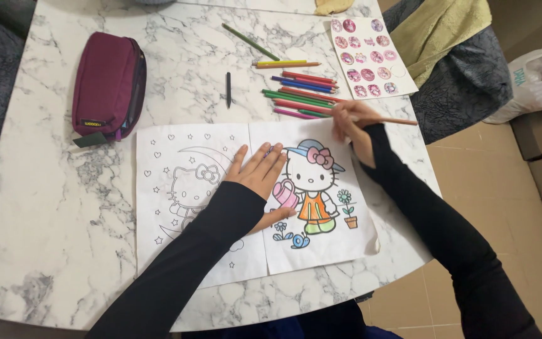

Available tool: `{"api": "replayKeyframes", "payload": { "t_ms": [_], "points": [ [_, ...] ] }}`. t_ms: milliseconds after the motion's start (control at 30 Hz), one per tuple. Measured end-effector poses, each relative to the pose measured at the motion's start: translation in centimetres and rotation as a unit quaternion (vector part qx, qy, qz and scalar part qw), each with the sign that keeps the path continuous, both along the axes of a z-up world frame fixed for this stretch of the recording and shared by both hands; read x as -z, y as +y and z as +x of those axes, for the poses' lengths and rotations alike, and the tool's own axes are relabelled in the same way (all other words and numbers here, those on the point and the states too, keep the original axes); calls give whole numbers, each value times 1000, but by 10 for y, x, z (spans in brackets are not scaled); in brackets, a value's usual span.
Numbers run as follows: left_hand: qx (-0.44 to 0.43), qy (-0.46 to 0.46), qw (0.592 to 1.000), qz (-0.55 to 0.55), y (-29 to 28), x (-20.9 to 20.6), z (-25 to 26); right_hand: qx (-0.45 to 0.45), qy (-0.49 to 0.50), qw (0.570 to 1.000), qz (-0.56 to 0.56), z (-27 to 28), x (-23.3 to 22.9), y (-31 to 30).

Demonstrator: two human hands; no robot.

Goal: Color a Hello Kitty coloring page using colored pencils.

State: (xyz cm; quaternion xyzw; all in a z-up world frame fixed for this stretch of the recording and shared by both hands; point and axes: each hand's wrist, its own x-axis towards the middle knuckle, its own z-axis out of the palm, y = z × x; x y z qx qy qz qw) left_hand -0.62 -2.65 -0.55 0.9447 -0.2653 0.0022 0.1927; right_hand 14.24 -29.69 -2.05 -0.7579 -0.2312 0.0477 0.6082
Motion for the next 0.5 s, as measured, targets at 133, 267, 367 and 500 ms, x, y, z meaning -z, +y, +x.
{"api": "replayKeyframes", "payload": {
  "t_ms": [133,267,367,500],
  "points": [
    [3,-18,999,31,-6,0,-7,50,-205,978,-6,55,6,-16],
    [23,8,1000,12,-11,-5,-13,69,-453,832,-312,109,16,-35],
    [28,26,999,5,-11,-7,-12,50,-502,765,-400,123,23,-37],
    [19,16,1000,14,-9,-5,-10,46,-542,746,-384,111,19,-32]
  ]
}}
